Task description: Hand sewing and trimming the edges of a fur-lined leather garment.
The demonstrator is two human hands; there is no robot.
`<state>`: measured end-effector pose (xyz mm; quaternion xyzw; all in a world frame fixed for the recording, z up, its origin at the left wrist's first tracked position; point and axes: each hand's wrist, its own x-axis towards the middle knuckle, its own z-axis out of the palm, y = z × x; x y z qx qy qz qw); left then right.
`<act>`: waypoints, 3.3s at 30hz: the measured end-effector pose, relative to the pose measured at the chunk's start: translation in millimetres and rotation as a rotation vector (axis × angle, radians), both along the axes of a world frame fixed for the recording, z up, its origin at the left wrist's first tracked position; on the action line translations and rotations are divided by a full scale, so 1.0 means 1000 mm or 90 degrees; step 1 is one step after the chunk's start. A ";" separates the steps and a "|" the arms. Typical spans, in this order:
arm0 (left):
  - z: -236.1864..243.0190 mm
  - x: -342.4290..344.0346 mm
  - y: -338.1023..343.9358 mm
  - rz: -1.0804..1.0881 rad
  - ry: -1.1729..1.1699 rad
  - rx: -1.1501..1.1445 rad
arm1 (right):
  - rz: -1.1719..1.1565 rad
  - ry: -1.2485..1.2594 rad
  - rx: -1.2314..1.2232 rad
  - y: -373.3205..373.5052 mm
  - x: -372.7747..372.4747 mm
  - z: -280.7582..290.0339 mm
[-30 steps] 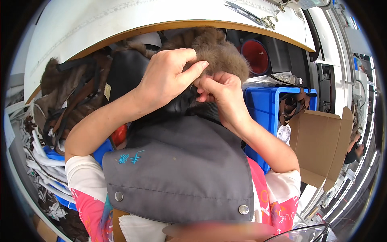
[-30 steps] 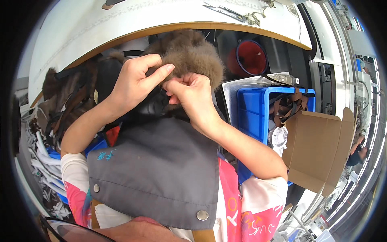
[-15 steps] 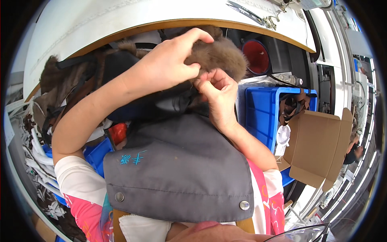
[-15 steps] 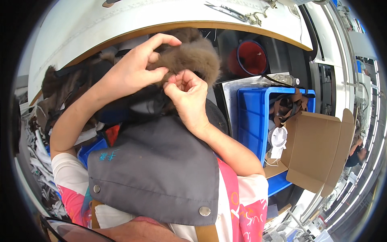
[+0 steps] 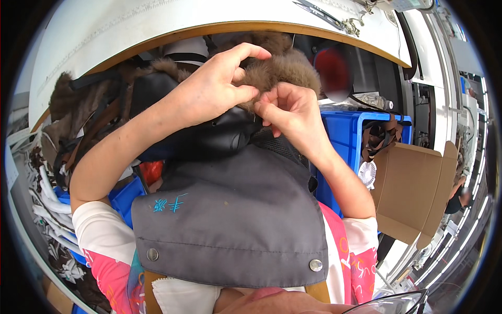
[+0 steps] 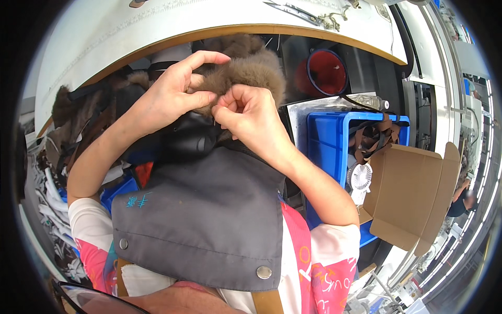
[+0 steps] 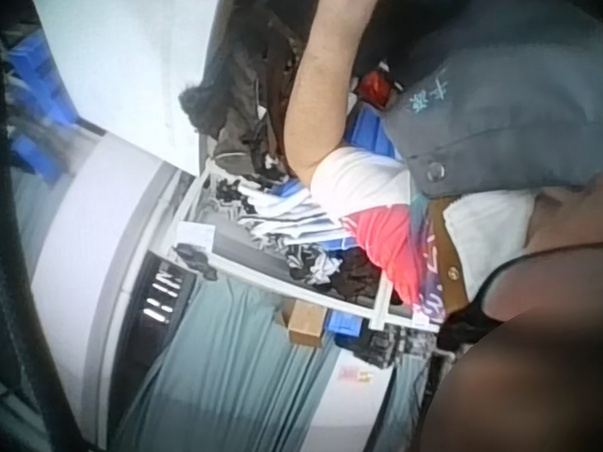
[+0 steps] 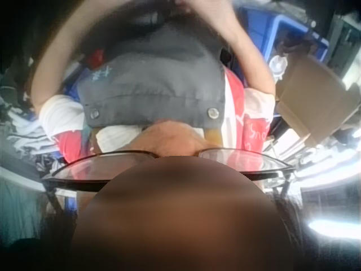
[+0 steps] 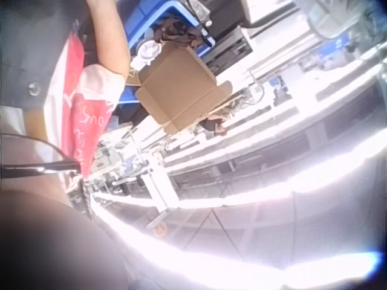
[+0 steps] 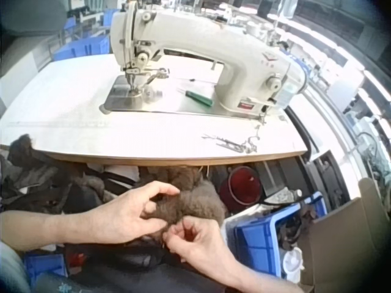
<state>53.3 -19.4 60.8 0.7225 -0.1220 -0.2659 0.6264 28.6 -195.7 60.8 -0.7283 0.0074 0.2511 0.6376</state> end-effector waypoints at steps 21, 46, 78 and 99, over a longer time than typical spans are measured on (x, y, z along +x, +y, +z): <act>-0.009 0.002 -0.002 0.031 0.051 -0.060 | -0.110 0.088 0.142 -0.003 0.011 -0.016; -0.011 0.003 0.000 0.009 0.037 -0.051 | -0.096 0.055 0.187 -0.009 0.016 -0.026; -0.013 -0.001 0.000 0.044 0.010 -0.056 | 0.168 0.009 -0.007 -0.012 0.037 -0.011; -0.014 0.004 0.002 0.045 -0.036 0.001 | -0.017 0.002 0.165 -0.011 0.035 -0.027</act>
